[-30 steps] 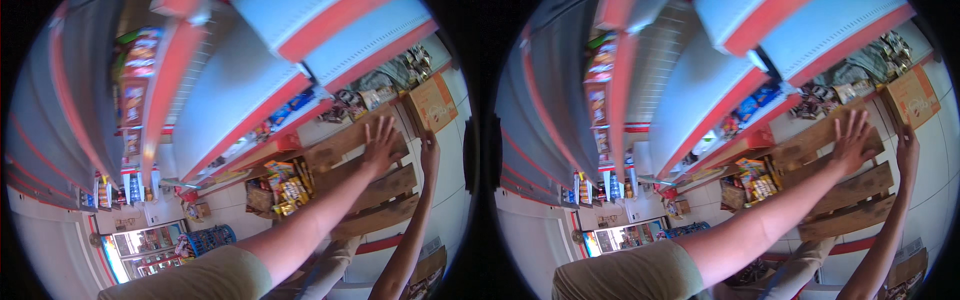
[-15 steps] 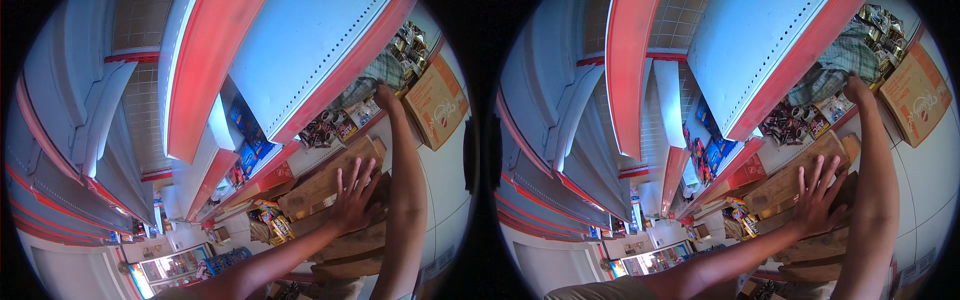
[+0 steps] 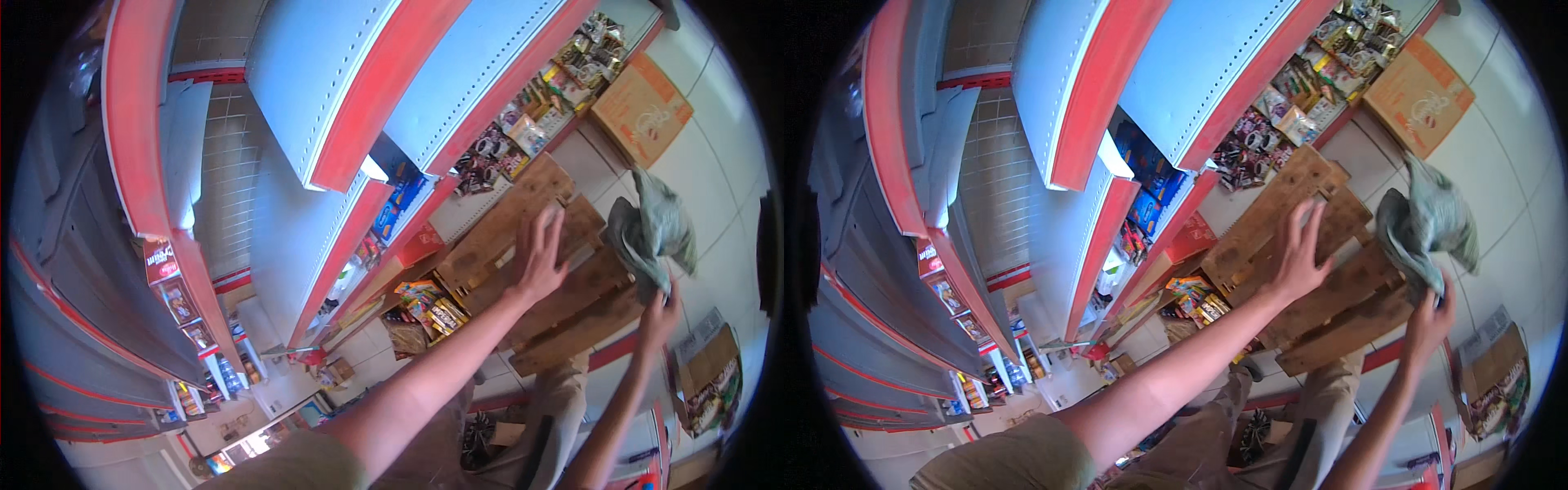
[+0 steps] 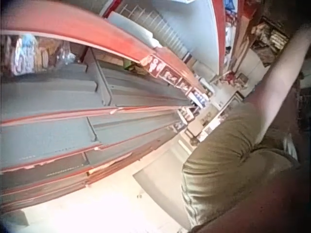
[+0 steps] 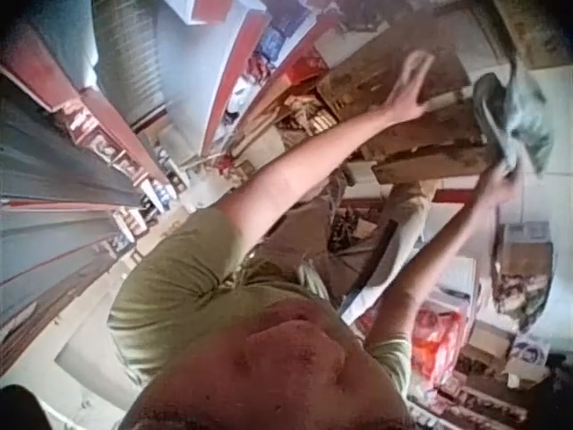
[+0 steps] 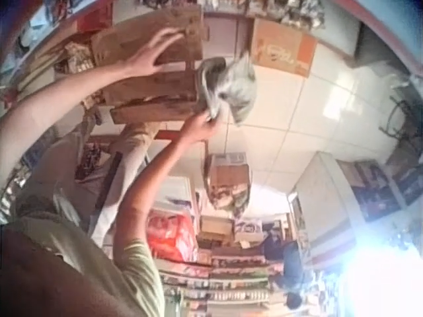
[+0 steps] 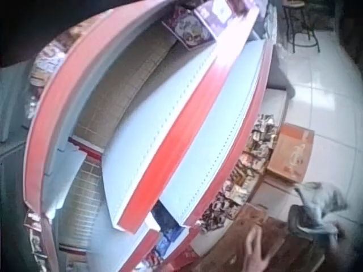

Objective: Organizing and stocking small retail items on store shelves.

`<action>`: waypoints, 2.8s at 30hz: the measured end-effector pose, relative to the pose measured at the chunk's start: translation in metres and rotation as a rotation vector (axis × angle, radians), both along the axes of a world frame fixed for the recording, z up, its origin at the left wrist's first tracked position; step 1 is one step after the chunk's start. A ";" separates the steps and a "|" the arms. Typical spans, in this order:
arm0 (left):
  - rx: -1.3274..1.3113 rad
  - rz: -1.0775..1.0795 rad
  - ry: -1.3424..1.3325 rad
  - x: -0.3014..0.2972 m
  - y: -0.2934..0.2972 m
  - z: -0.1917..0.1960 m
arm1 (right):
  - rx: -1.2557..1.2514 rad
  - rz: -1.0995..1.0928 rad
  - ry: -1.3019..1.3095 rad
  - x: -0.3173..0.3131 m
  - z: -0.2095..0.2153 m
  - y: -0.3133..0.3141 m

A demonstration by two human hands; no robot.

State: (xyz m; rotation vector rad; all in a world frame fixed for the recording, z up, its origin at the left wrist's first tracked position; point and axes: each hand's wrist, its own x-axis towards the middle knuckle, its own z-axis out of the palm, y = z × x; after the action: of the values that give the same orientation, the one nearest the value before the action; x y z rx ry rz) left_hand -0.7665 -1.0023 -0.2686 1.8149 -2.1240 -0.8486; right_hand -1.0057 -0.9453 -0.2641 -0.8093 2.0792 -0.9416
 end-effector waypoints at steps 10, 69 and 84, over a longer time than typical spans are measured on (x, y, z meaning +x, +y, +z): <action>0.230 0.038 -0.357 0.025 0.032 0.003 | 0.148 -0.756 -1.028 0.090 -0.087 0.126; -0.398 1.981 0.073 0.496 0.774 0.563 | 0.661 1.569 -1.058 0.717 0.504 0.472; -0.469 2.122 -0.004 0.660 0.878 0.573 | 0.541 1.733 -1.080 0.922 0.509 0.569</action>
State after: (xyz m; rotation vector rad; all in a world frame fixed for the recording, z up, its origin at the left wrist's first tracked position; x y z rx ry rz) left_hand -0.1068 -0.1247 0.3041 2.2367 0.3564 0.2516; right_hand -0.0834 -0.3759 0.2453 -1.0228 0.2023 0.2361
